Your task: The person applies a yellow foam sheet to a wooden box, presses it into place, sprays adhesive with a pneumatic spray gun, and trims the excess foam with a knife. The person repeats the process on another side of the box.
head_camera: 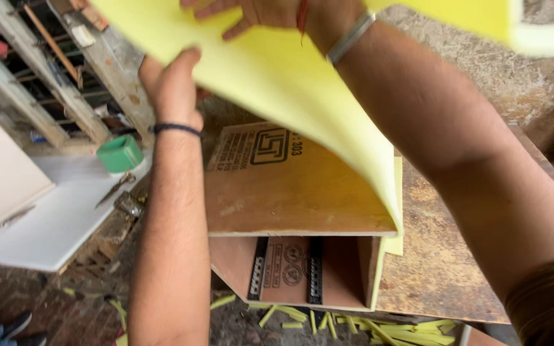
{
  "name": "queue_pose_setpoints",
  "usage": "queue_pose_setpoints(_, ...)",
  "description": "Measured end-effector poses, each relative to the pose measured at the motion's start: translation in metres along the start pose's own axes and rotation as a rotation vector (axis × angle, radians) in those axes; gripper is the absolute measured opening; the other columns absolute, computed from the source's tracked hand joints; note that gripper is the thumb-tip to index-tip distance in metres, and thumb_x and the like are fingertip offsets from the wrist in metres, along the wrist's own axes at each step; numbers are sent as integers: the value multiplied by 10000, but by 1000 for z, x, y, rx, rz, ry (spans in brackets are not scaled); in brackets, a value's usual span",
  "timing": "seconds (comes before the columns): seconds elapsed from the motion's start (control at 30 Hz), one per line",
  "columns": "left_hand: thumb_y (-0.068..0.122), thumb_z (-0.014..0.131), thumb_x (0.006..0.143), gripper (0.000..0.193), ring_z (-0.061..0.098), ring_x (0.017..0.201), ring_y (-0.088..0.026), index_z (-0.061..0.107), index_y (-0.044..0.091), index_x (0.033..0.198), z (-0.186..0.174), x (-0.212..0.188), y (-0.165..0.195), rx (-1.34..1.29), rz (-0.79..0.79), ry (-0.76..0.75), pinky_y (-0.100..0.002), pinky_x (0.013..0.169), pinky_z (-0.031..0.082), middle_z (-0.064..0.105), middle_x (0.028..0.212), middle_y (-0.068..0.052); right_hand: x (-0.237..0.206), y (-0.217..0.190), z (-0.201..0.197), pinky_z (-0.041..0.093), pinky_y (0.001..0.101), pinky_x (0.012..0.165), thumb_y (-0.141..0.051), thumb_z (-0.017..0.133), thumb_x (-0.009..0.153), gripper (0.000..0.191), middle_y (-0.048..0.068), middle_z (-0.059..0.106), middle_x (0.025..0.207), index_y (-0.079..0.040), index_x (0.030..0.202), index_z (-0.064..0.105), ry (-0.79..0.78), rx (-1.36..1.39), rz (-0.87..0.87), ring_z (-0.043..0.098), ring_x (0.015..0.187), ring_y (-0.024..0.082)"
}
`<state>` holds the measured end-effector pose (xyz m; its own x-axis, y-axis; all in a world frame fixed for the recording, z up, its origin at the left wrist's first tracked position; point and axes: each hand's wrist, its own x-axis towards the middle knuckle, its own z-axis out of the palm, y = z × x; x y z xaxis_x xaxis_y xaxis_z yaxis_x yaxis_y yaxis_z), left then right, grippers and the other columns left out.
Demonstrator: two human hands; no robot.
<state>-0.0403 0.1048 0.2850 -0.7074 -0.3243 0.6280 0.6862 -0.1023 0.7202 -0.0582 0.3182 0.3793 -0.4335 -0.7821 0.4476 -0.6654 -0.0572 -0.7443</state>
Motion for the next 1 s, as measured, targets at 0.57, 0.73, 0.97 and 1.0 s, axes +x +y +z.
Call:
queue_pose_setpoints(0.57, 1, 672, 848, 329, 689, 716, -119, 602, 35, 1167, -195, -101, -60, 384, -274, 123, -247, 462, 513, 708, 1009, -78, -239, 160, -30, 522, 429, 984, -285, 647, 929, 557, 74, 641, 1384, -129, 1458, 565, 721, 112, 628, 600, 1233, 232)
queue_pose_setpoints(0.73, -11, 668, 912, 280, 641, 708, -119, 596, 36, 1178, -203, -112, -63, 318, -231, 104, -237, 459, 482, 689, 1032, -64, -192, 151, -4, 404, 434, 1124, -457, 612, 954, 659, 72, 545, 1563, -158, 1527, 489, 645, 1, 570, 505, 1423, 204)
queue_pose_setpoints(0.97, -62, 643, 938, 286, 662, 726, -125, 556, 32, 1193, -216, -132, -66, 274, -192, 90, -247, 487, 495, 690, 1075, -82, -256, 125, 78, 383, 488, 1207, -592, 489, 990, 710, 143, 511, 1545, -153, 1547, 440, 268, -608, 836, 478, 1455, 309)
queue_pose_setpoints(1.0, -62, 645, 939, 293, 658, 716, -127, 552, 33, 1200, -217, -133, -67, 265, -190, 89, -248, 484, 494, 688, 1074, -83, -265, 125, 88, 410, 488, 1225, -588, 463, 1009, 700, 147, 544, 1539, -137, 1544, 447, 240, -572, 810, 509, 1469, 302)
